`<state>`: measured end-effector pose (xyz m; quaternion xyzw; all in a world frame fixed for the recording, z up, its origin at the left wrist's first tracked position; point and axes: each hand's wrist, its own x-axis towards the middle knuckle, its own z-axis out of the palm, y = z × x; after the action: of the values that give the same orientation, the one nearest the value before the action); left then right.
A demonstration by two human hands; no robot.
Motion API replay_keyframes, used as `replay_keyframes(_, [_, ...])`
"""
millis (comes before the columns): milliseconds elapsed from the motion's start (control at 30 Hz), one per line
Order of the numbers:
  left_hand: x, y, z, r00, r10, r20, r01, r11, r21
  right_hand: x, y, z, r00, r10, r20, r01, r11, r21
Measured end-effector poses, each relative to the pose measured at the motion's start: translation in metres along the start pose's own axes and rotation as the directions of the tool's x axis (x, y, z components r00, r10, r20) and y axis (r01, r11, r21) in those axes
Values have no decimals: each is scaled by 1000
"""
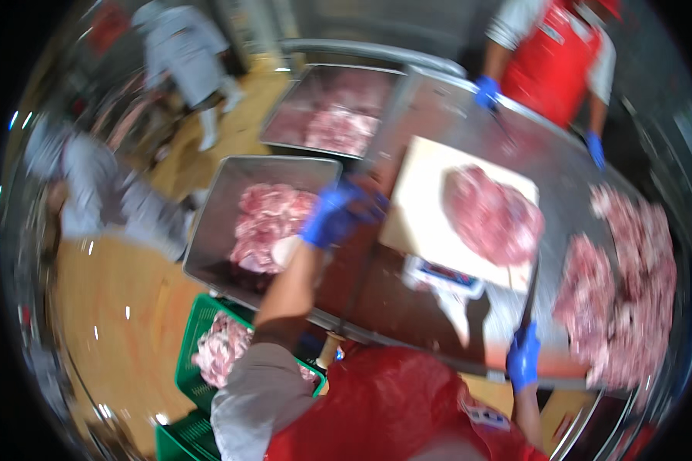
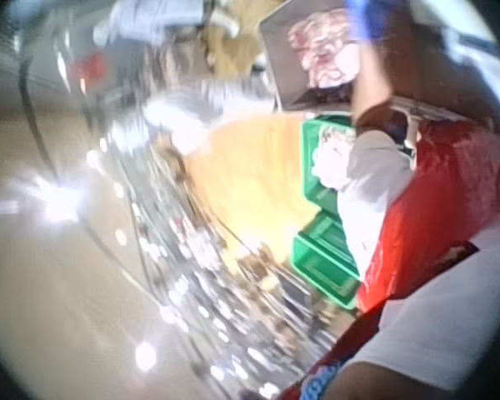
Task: The person cuts large pieces of raw meat on a stainless steel table using a knife. They trim and portion the meat, placing cut pieces into metal trays and green crates. The person also uses a digital scale to weigh portions of meat during the process.
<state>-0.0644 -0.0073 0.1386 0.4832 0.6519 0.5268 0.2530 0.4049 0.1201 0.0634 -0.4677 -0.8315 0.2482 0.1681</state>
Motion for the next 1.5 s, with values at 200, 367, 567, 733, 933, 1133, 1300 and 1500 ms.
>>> replay_keyframes(200, [158,-27,-101,919,-317,-236,15,624,-781,24,12,1,942,329,-60,-268,849,455])
replay_keyframes(367, [199,-102,-36,980,52,-190,-67,995,-74,60,20,9,955,283,-91,-87,559,825])
replay_keyframes(567, [169,-104,146,980,-61,188,146,862,-486,167,16,1,978,190,83,-150,370,917])
replay_keyframes(733, [159,-123,196,998,63,11,-44,802,-596,217,-2,8,932,158,327,-340,62,938])
replay_keyframes(933, [146,-118,207,984,-71,-161,-34,822,-568,230,-109,-20,961,-157,229,-131,472,872])
replay_keyframes(1133, [113,-76,178,959,-46,-281,15,994,-111,249,-90,-14,940,-188,286,-85,681,727])
replay_keyframes(1300, [78,-41,190,888,408,-213,-353,900,255,221,-102,8,947,-108,302,-238,395,887])
replay_keyframes(1500, [112,-41,132,930,332,-157,-279,917,285,207,-111,14,938,-186,294,-233,291,928])
